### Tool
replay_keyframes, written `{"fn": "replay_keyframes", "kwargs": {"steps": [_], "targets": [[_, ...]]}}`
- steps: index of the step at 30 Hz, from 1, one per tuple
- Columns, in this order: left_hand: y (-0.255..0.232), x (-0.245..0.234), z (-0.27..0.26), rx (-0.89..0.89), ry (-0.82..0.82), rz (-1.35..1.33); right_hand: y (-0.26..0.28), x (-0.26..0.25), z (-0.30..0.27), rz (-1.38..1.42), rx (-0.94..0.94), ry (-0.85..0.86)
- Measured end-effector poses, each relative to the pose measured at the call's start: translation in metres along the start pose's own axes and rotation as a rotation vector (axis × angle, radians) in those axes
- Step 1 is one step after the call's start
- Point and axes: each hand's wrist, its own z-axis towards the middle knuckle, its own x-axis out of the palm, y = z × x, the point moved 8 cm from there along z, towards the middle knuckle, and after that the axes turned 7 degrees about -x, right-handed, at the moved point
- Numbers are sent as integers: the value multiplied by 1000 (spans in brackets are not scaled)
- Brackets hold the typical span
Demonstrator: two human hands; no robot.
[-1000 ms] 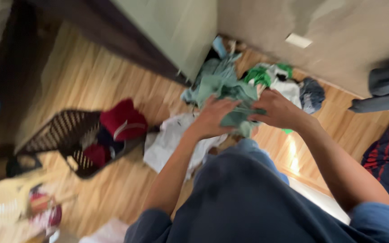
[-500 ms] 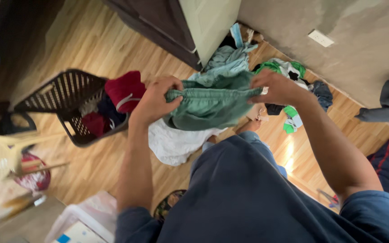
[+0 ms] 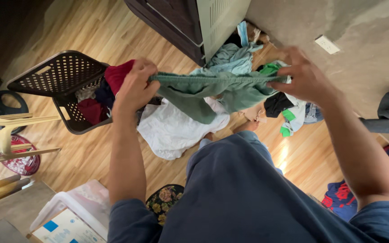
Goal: The person folds several pieces of clothing, including a red shirt, a green top, blue jeans, a light blue towel, and black items, placing them into a laundry basket.
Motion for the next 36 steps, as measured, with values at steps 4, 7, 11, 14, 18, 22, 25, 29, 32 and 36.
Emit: {"fn": "replay_keyframes", "kwargs": {"steps": [4, 7, 11, 14, 18, 22, 25, 29, 32, 36], "targets": [[40, 46, 13, -289, -207, -209, -50, 86, -30, 786, 891, -31], [22, 88, 9, -290, -511, -314, -31, 120, -19, 1234, 1013, -374], [-66, 171, 6, -89, -134, -718, 40, 102, 12, 907, 562, -193], [-101, 161, 2, -7, 187, -1048, 43, 53, 26, 1001, 273, -397], [-140, 123, 6, 236, 89, -147, 26, 41, 23, 928, 345, -452], [-175, 78, 25, 546, -354, 263, 17, 58, 8, 1159, 392, -295], [-163, 97, 63, 397, -35, 277, -1, 69, -16, 1138, 401, -253], [-178, 122, 68, 356, 250, 209, -35, 113, -53, 1333, 378, -190], [-203, 123, 79, 435, 257, 229, -49, 219, -90, 1354, 656, -72], [-193, 96, 134, 600, 177, 119, -42, 318, -116, 1404, 822, -75]]}}
